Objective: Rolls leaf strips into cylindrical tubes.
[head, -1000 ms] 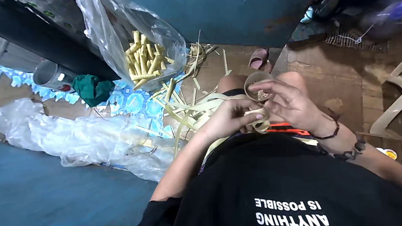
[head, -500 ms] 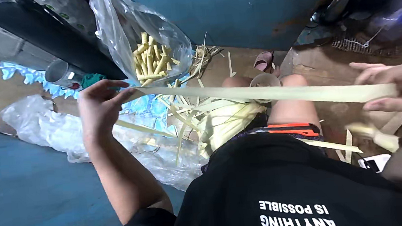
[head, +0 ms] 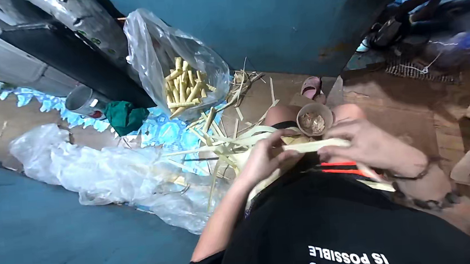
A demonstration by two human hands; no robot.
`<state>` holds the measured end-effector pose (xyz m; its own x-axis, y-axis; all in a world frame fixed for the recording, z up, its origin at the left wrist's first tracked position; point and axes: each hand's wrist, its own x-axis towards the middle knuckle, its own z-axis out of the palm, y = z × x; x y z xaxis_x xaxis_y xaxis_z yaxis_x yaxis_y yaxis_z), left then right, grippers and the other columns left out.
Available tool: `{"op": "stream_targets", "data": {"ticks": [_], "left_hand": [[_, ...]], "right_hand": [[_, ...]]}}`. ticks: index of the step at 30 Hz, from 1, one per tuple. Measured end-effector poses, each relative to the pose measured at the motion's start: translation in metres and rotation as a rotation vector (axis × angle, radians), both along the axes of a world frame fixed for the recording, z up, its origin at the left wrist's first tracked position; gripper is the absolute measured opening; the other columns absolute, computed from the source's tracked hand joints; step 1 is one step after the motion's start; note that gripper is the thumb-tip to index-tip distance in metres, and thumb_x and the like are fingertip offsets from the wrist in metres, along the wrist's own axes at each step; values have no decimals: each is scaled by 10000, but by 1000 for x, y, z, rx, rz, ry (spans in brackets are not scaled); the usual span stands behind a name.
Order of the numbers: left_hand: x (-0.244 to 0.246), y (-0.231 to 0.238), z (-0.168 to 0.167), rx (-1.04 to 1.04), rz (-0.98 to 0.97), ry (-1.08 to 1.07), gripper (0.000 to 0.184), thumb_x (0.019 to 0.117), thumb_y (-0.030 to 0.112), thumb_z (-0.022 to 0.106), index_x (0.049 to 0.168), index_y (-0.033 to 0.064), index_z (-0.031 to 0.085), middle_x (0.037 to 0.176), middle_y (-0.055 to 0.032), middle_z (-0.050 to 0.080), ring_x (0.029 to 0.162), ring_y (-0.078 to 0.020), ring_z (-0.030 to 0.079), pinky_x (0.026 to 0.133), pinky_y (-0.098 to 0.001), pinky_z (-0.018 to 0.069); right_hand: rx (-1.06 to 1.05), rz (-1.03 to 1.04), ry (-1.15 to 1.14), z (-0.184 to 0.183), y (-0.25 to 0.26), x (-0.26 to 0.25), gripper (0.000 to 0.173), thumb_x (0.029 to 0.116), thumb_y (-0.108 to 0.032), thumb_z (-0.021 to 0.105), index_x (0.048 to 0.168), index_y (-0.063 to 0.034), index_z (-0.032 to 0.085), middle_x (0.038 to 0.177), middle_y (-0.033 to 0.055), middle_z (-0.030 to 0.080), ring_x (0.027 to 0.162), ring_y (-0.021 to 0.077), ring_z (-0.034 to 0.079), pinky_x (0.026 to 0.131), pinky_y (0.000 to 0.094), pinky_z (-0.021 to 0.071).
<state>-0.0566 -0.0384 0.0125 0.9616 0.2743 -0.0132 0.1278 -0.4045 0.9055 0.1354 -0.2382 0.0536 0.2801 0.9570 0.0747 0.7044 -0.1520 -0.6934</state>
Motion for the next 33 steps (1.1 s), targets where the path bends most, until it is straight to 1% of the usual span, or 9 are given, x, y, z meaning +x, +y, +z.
{"op": "stream_targets", "data": {"ticks": [4, 9, 12, 14, 19, 21, 26, 29, 33], "left_hand": [[-24, 52, -16, 107, 160, 296, 425, 931, 226, 770, 1309, 85, 634, 918, -89, 734, 822, -201, 718, 825, -454, 596], [-7, -17, -6, 364, 63, -75, 781, 888, 398, 785, 1499, 16, 484, 1459, -154, 571, 1365, -296, 530, 1156, -539, 397], [5, -36, -5, 487, 6, -102, 353, 974, 60, 580, 1314, 20, 665, 1144, -150, 742, 1054, -303, 723, 950, -499, 561], [6, -18, -12, 463, 43, 68, 364, 1004, -9, 481, 1311, 45, 669, 1073, -178, 744, 933, -357, 738, 827, -562, 586], [15, -28, -6, 340, 23, -119, 539, 1005, 80, 609, 1503, -23, 431, 1399, -192, 591, 1213, -292, 643, 1036, -458, 530], [17, -40, 4, 315, 90, -297, 355, 994, -2, 547, 1346, -43, 566, 1144, -171, 711, 975, -245, 727, 857, -411, 603], [14, -25, 6, 71, 107, -151, 254, 1052, 25, 462, 1250, -2, 620, 958, -57, 754, 724, -122, 716, 682, -309, 613], [19, -31, 7, -42, 71, -136, 384, 1055, 70, 511, 1438, 70, 512, 984, -70, 752, 745, -136, 729, 693, -319, 623], [34, -44, 10, -66, 137, -302, 366, 999, 153, 636, 1318, -22, 596, 1229, -131, 639, 1082, -163, 666, 927, -351, 592]], "right_hand": [[-55, -191, -101, 24, -32, 38, 285, 862, -432, 742, 800, -156, 703, 674, -37, 622, 613, 87, 585, 564, 374, 481], [31, -172, 146, -3, -3, -6, 272, 890, -388, 751, 833, -123, 730, 725, -32, 673, 652, 40, 626, 621, 302, 549], [28, -88, 283, -5, 9, -21, 281, 920, -419, 723, 877, -142, 733, 739, -83, 662, 663, -40, 597, 633, 185, 517], [23, -86, 275, 5, 2, -10, 210, 937, -377, 700, 912, -172, 737, 732, -107, 659, 629, -45, 581, 594, 178, 506], [49, -98, 440, 4, 10, -16, 113, 956, -182, 694, 1047, -117, 711, 696, -69, 645, 553, 1, 568, 524, 175, 500], [150, -96, 610, 2, 23, -32, 202, 956, -91, 652, 1154, -88, 612, 701, -45, 646, 584, 29, 608, 578, 191, 540], [247, 127, 812, 9, 20, -23, 447, 1017, -145, 575, 1448, -50, 502, 1302, 89, 671, 1128, 213, 687, 979, 365, 586], [301, -46, 509, 4, 20, -21, 315, 1067, -90, 464, 1331, -17, 620, 1109, 40, 752, 943, 128, 741, 854, 303, 637], [397, -164, 279, -7, 24, -8, 222, 1007, -129, 577, 1119, -35, 744, 1072, 21, 680, 885, 22, 650, 775, 186, 576]]}}
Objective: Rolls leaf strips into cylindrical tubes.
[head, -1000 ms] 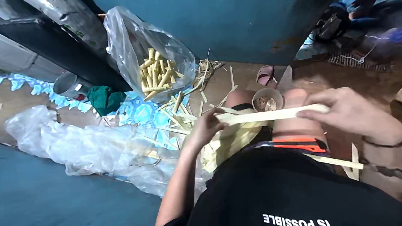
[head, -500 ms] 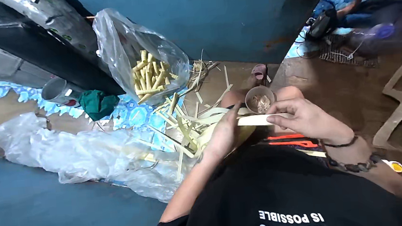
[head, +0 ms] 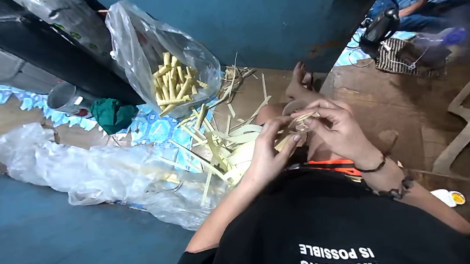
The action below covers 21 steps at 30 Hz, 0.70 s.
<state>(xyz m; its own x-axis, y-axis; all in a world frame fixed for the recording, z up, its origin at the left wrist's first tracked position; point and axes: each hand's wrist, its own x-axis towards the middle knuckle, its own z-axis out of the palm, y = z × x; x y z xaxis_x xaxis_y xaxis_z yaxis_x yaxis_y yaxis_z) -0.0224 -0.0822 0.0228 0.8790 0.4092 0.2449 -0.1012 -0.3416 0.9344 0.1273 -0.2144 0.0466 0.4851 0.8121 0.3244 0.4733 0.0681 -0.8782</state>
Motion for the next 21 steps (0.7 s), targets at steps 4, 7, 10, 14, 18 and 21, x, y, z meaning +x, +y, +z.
{"op": "stream_targets", "data": {"ticks": [4, 7, 10, 14, 18, 21], "left_hand": [[16, -6, 3, 47, 130, -150, 331, 943, 74, 718, 1242, -39, 630, 1024, -115, 707, 819, -129, 695, 745, -304, 614], [25, -4, 2, 265, 190, -186, 274, 923, 7, 696, 1194, -37, 699, 959, -103, 690, 780, -105, 641, 715, -247, 566], [31, 1, -8, 548, 266, -204, 209, 911, -13, 693, 1111, -4, 754, 889, -115, 660, 778, -148, 646, 718, -251, 567], [34, 5, -19, 620, 227, -154, 209, 947, 4, 662, 1136, 10, 751, 959, -145, 686, 848, -189, 685, 766, -292, 590], [36, 2, -16, 174, 146, -90, 213, 1007, 53, 615, 1168, -33, 723, 1021, -107, 729, 874, -123, 708, 793, -281, 609], [36, 6, -1, -283, 198, 9, 134, 1008, 109, 634, 929, 12, 682, 774, -31, 706, 643, -102, 690, 610, -293, 621]], "right_hand": [[153, 21, 405, -3, 6, 2, 184, 945, 5, 672, 1127, -7, 697, 1017, 32, 731, 822, 90, 717, 747, 259, 637], [151, -55, 620, -8, 13, 3, 207, 913, 48, 695, 1091, -55, 676, 915, 12, 732, 757, 98, 717, 699, 276, 639], [39, -145, 508, -7, 16, 4, 91, 980, -23, 647, 1061, -34, 686, 887, 10, 734, 743, 89, 730, 690, 276, 649], [22, -118, 438, -9, 14, 11, 88, 1006, -111, 640, 1044, -43, 681, 870, 7, 730, 726, 99, 734, 688, 287, 656], [87, -135, 378, -15, 13, 15, 52, 990, -76, 662, 1031, -46, 653, 863, -6, 717, 710, 77, 721, 662, 259, 648], [223, -136, -230, -24, 14, 11, 104, 957, -30, 658, 995, 49, 714, 912, 97, 720, 795, 97, 696, 727, 233, 601]]}}
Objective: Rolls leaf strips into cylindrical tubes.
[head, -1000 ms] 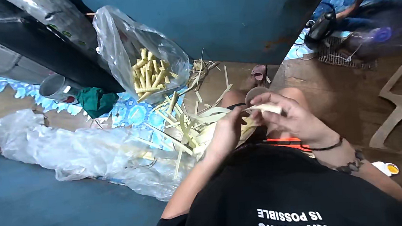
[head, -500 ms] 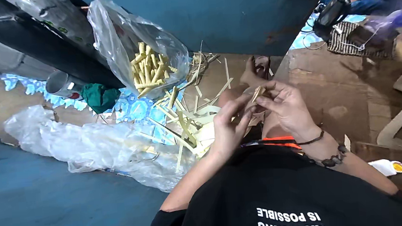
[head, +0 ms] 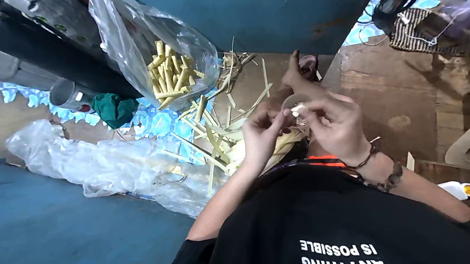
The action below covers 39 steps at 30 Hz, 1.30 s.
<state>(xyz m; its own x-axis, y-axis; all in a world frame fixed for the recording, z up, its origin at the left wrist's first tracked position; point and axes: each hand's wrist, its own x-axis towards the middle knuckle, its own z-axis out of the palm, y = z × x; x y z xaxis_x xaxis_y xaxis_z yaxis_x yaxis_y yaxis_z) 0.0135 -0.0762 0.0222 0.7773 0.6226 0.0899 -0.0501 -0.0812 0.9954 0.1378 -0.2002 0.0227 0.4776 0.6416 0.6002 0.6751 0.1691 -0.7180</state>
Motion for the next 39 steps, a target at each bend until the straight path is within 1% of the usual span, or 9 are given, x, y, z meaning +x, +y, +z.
{"op": "stream_targets", "data": {"ticks": [4, 8, 11, 15, 22, 26, 29, 35, 39], "left_hand": [[-10, 5, 20, -103, -81, 23, 129, 1007, 137, 617, 1001, 41, 702, 755, 20, 660, 622, -38, 599, 595, -222, 531], [-21, 9, 23, -70, -224, -10, 273, 959, -12, 640, 1230, -36, 643, 916, -54, 745, 734, -86, 698, 702, -259, 607], [-19, 7, 15, 9, -162, -44, 114, 945, -1, 682, 1056, -27, 680, 833, -52, 740, 696, -112, 719, 673, -290, 634], [-17, -4, 12, 26, 31, -77, 79, 911, 9, 719, 906, 59, 658, 717, 27, 678, 588, -36, 627, 570, -218, 560], [-28, -14, 26, -810, -322, -27, 230, 1045, 342, 558, 976, 196, 723, 890, 18, 750, 825, -54, 717, 788, -238, 594], [-27, -4, 10, -435, -254, -70, 50, 918, 193, 755, 912, 162, 716, 799, 48, 707, 698, -33, 663, 687, -223, 577], [-29, -2, 16, -75, -277, -69, 178, 820, -9, 803, 950, 55, 700, 860, 15, 722, 735, -41, 673, 709, -232, 593], [-35, 0, 34, 227, -271, -64, 148, 888, 17, 760, 1032, -1, 737, 991, -43, 706, 847, -97, 680, 759, -261, 606], [-36, 2, 33, 273, -246, -4, 165, 887, 73, 779, 1035, 14, 733, 940, -25, 618, 793, -73, 622, 703, -216, 573]], "right_hand": [[76, 96, -598, -15, -1, 10, 153, 960, -18, 643, 1084, 24, 722, 1141, 244, 699, 1049, 289, 710, 906, 338, 586], [71, 154, -350, -8, -2, 16, 229, 990, -82, 585, 1129, 21, 735, 1170, 178, 701, 1061, 191, 687, 904, 299, 575], [-34, 72, -54, 6, -1, 7, 247, 990, -142, 653, 1145, 36, 723, 1033, 101, 746, 903, 88, 709, 817, 256, 600], [155, 7, -288, 1, 0, -8, 147, 951, -67, 706, 1035, 47, 746, 970, 151, 743, 889, 156, 727, 801, 261, 605], [210, 194, -421, -9, -12, -14, 333, 1023, -133, 465, 1239, 27, 663, 1332, 225, 640, 1310, 255, 595, 1102, 348, 493], [152, 250, -46, 4, -21, -10, 336, 997, -247, 527, 1028, 17, 731, 1234, 159, 673, 1149, 162, 650, 960, 313, 567], [89, 212, 255, 17, -21, -12, 321, 930, -187, 753, 1160, -1, 628, 1054, 22, 684, 938, 77, 683, 850, 272, 612], [-69, 371, 1061, 21, -19, -10, 75, 1006, -53, 609, 1002, -111, 657, 871, 0, 690, 709, 75, 677, 638, 247, 610], [-213, 567, 1061, 17, -25, -10, 291, 1081, -245, 494, 1021, -96, 736, 914, 22, 754, 798, 117, 733, 744, 289, 634]]}}
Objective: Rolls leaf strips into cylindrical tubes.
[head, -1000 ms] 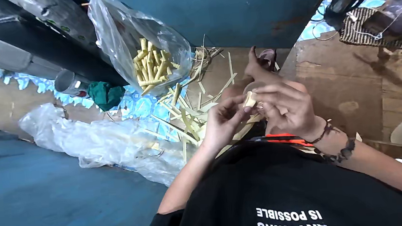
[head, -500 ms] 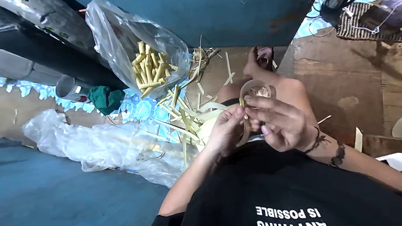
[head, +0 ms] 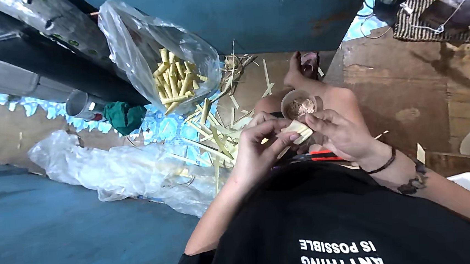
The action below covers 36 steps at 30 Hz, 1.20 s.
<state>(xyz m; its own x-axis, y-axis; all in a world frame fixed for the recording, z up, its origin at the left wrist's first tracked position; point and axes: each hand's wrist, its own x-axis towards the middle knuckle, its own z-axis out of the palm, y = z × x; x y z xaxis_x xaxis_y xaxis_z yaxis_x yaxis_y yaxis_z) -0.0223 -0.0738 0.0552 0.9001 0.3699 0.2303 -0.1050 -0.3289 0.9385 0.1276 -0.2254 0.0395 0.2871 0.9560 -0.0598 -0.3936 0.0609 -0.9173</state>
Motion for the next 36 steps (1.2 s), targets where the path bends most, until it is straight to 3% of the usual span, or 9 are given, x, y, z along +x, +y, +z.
{"op": "stream_targets", "data": {"ticks": [3, 8, 12, 21, 24, 28, 31, 34, 36], "left_hand": [[-2, 3, 4, 15, -100, 108, 332, 911, 18, 732, 1242, 22, 700, 1048, -47, 613, 843, -72, 640, 740, -216, 593], [3, 1, -2, -44, -31, 59, 162, 883, 70, 784, 1011, 12, 704, 985, -50, 634, 826, -95, 657, 726, -242, 606], [0, 7, 1, 33, -105, 159, 274, 890, 72, 778, 1147, 17, 700, 1020, -55, 621, 838, -83, 658, 717, -224, 606], [3, 4, 1, 89, -79, 125, 237, 901, 66, 770, 1118, 3, 697, 1063, -85, 594, 875, -101, 670, 743, -237, 624], [5, 1, -1, 99, -46, 96, 116, 914, 81, 761, 979, 7, 701, 1035, -77, 573, 864, -85, 639, 732, -219, 606], [6, 2, -2, 118, -30, 98, 151, 889, 68, 782, 983, 8, 680, 1095, -98, 545, 931, -105, 643, 763, -244, 622], [7, 2, -3, 167, -10, 48, 101, 892, 74, 778, 938, 11, 712, 1100, -88, 560, 920, -78, 620, 774, -207, 579], [8, 1, -3, 179, 8, 78, 141, 918, 121, 766, 977, 21, 687, 1118, -96, 543, 927, -89, 630, 766, -223, 601], [7, 2, -4, 185, 30, 76, 220, 901, 114, 781, 1065, 5, 684, 1159, -111, 541, 988, -112, 634, 798, -249, 607]], "right_hand": [[-15, -101, -52, 1, -2, 8, 189, 1036, -120, 578, 989, -71, 755, 866, 23, 741, 729, 100, 718, 657, 270, 632], [-101, -21, 53, 1, 1, 2, 124, 1074, -124, 481, 1093, -77, 595, 894, 68, 720, 726, 144, 728, 667, 297, 639], [-42, -22, -121, -4, -3, 5, 216, 1067, -194, 524, 1065, -89, 712, 936, 2, 714, 810, 89, 696, 725, 261, 614], [-62, -97, -166, -5, -2, 1, 202, 1071, -188, 515, 1078, -90, 691, 892, 6, 695, 741, 79, 674, 665, 234, 597], [-123, -114, -33, -1, 0, -1, 166, 1078, -144, 468, 1183, -106, 591, 854, 40, 683, 637, 92, 666, 580, 224, 590], [-68, -85, -206, -6, -3, -3, 222, 1076, -229, 490, 1130, -111, 671, 896, -8, 696, 755, 81, 679, 706, 244, 601], [-108, -125, 37, -1, -1, -7, 263, 1102, -184, 393, 1169, -108, 636, 769, 26, 666, 583, 72, 631, 558, 200, 565], [-92, -149, -383, -4, -2, -13, 300, 1042, -233, 564, 1311, -102, 579, 1013, 3, 685, 785, 53, 669, 683, 210, 588], [-63, -167, -633, -9, -5, -15, 370, 1046, -367, 547, 1229, -64, 654, 1057, -12, 650, 903, 33, 647, 781, 220, 582]]}}
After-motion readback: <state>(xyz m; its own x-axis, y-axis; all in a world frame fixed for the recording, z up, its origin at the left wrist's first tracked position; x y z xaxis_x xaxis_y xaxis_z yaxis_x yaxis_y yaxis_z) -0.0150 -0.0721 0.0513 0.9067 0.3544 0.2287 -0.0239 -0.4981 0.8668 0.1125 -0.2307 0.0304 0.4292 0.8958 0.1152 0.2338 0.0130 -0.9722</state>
